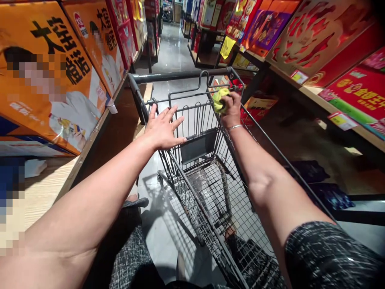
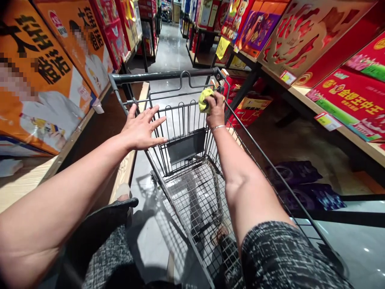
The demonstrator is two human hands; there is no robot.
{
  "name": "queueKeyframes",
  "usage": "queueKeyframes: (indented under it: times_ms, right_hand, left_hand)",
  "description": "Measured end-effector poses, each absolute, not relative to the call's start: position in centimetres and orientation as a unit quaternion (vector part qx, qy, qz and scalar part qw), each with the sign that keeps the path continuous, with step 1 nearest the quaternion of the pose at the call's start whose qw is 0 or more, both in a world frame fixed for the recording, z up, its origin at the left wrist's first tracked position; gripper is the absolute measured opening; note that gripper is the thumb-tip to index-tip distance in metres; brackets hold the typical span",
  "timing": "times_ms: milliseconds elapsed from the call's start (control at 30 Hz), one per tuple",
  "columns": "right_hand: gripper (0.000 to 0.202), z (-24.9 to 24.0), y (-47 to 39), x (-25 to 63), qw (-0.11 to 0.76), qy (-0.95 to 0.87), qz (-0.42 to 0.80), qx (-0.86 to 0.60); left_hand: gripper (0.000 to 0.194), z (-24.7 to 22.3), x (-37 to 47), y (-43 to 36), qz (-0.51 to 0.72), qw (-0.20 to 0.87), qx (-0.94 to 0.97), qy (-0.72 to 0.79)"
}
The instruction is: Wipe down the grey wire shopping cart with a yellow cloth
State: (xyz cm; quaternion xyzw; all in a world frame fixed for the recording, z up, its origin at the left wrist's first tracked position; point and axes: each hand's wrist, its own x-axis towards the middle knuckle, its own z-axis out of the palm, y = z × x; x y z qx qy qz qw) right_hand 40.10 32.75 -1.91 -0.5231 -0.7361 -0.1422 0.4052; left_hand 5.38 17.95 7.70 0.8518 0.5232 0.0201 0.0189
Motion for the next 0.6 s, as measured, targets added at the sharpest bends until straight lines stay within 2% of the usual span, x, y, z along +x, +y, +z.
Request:
queueKeyframes:
  times_ms: [100,200,300,367,467,533,600]
  right_hand:
    - [0.059,-8.4,27.6,39.8,0.356,-0.723,-0.102,-0.583]
    - [0.063,-15.0,21.0,39.9,0.231,-0.699,-0.027,-0.677]
    - [0.057,-17.9,17.0,40.5,0.122,-0.693,0.026,-0.71]
    - [0.052,-17.2,16.5,41.1,0.095,-0.707,0.039,-0.7]
    - [0.037,-12.9,18.7,42.0,0.068,-0.732,0.043,-0.676]
    - [0.028,-8.6,21.0,42.8,0.07,-0.748,0.002,-0.661]
    - [0.03,-4.2,23.3,43.7,0.107,-0.765,-0.11,-0.625]
  left_hand:
    - [0.078,7.7,5.4,17.9,0.021,0.013,0.854,0.52]
    - [0.075,7.9,5.5,17.7,0.022,0.01,0.853,0.521]
    - [0.07,8.2,5.8,17.5,0.017,-0.003,0.85,0.526]
    - [0.067,8.4,5.9,17.4,0.011,-0.013,0.85,0.526]
    - [0.061,8.3,5.8,17.5,0.007,-0.017,0.851,0.524]
    - [0.057,8.1,5.7,17.7,0.018,-0.015,0.851,0.525]
    - [0.054,7.8,5.6,17.9,0.037,-0.01,0.853,0.521]
